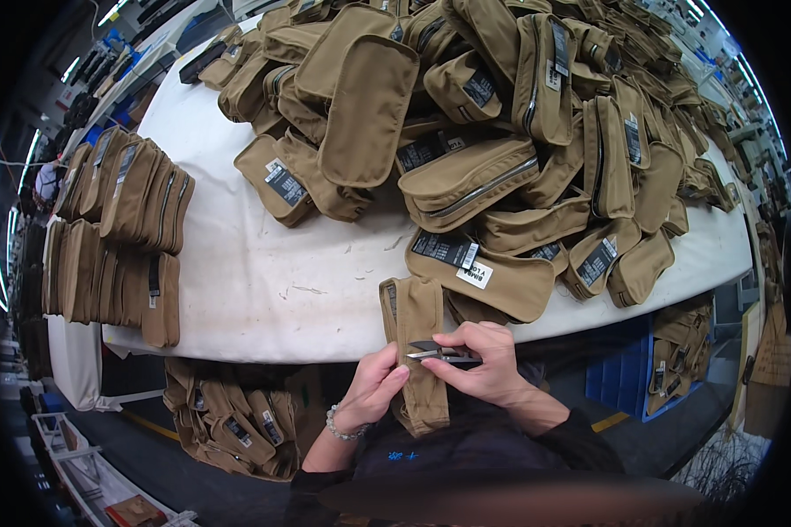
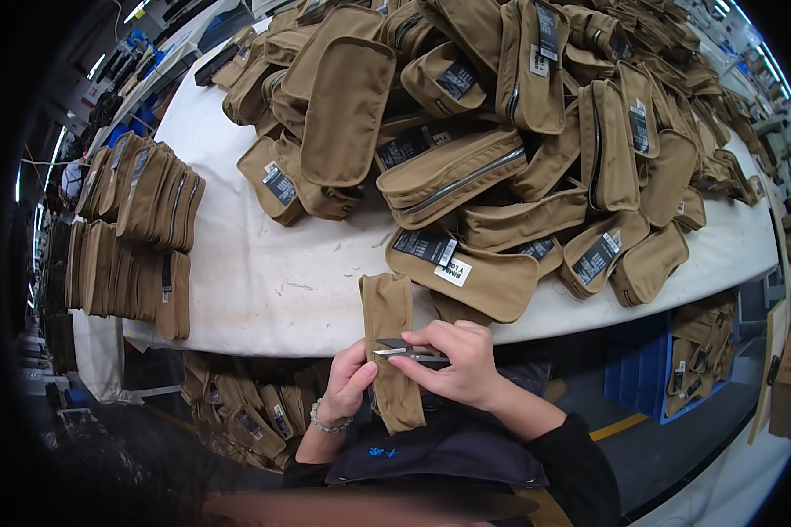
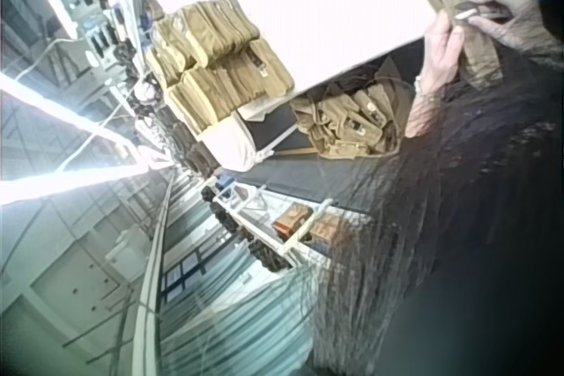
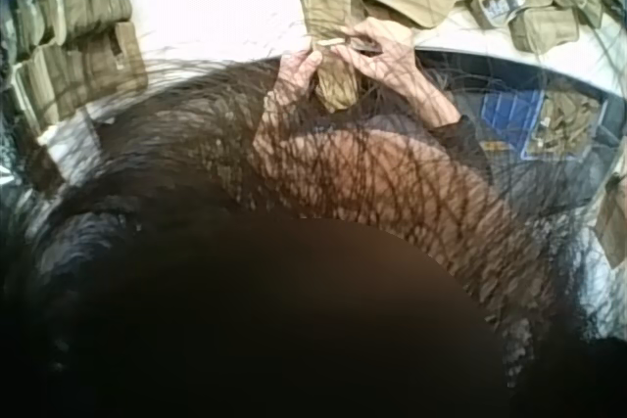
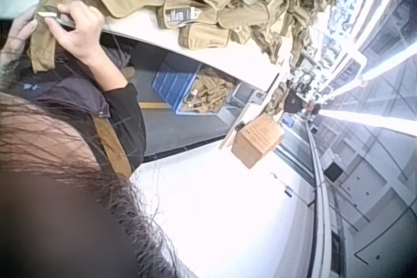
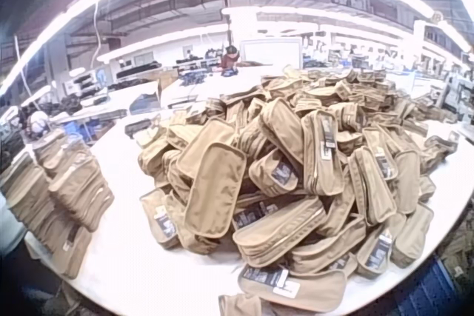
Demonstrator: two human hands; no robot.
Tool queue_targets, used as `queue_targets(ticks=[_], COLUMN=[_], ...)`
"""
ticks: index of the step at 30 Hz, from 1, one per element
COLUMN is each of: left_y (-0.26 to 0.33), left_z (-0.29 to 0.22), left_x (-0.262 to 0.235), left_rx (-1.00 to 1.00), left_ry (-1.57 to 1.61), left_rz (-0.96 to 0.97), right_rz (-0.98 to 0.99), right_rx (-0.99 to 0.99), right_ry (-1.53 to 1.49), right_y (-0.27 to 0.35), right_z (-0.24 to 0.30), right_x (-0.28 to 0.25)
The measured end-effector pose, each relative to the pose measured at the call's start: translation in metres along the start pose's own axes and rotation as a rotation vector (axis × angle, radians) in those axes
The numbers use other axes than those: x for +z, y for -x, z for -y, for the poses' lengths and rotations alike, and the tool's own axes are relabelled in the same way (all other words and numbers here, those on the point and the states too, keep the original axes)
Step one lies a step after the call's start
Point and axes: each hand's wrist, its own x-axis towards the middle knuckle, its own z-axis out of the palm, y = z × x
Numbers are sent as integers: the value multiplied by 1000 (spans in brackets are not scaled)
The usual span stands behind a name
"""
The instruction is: Trimming excess threads and cleaning small tan pouches with snips in a factory setting.
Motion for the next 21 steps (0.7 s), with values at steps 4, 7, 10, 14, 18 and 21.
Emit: queue_targets(ticks=[4, 7, 10, 14, 18, 21], left_y=[1, 2, 0, 2, 1, 3], left_z=[0, 0, -5, 0, 0, 2], left_x=[0, -1, 2, -1, 0, -2], left_rx=[-3, -16, -37, -23, -10, -14], left_ry=[7, -6, 28, 14, 11, -24], left_rz=[-4, 19, 28, 27, 18, 12], right_rz=[-5, -11, -12, -25, -9, 0], right_rx=[-8, -41, -74, -61, -58, -58], right_ry=[32, 33, 38, 21, 55, 65], right_y=[1, 0, -1, -1, 1, 1], right_z=[1, 1, 0, 1, 2, 3], right_x=[-1, 0, 1, 1, -4, -5])
